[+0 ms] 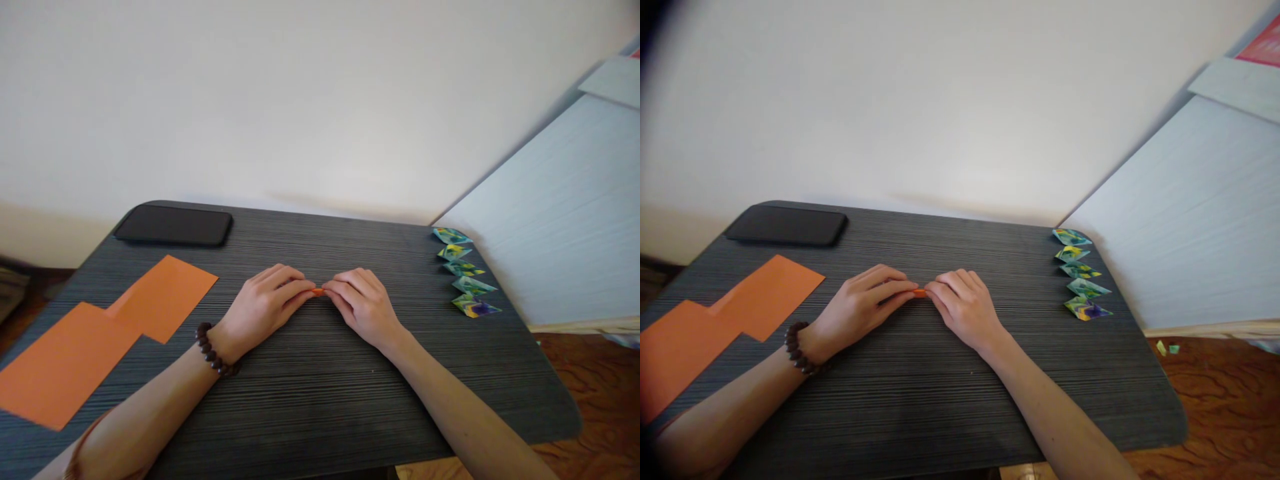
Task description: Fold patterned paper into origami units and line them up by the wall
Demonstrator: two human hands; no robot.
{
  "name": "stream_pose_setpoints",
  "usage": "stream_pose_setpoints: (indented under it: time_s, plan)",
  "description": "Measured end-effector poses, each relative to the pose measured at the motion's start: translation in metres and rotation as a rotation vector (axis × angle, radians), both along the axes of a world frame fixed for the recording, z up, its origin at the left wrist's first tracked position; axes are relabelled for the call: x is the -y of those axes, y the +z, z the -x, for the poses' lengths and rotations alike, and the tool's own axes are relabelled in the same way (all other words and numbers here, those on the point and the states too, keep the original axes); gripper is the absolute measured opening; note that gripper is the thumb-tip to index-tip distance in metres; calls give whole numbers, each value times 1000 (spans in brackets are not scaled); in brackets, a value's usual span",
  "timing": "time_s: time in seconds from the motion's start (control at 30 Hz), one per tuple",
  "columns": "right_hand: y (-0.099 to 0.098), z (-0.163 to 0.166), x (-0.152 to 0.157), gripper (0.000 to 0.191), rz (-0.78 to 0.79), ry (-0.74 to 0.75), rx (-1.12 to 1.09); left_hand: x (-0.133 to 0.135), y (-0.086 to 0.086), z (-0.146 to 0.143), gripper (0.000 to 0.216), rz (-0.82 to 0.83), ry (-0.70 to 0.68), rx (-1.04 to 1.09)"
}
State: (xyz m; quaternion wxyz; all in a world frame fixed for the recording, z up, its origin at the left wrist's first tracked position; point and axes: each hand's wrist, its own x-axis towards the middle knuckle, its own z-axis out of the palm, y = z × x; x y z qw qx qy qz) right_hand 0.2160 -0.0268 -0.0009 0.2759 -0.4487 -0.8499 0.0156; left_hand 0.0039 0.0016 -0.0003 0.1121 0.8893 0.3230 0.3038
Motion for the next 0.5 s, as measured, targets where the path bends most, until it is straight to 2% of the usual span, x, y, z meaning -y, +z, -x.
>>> stream_pose_setpoints:
  time_s: [0.33, 0.5]
  plan:
    - [0, 4, 2, 15, 23, 25, -83, 3, 4, -4, 12, 72, 29, 115]
    - [-1, -3, -1, 14, 49, -17, -161, -2, 7, 0, 13, 195, 89, 184]
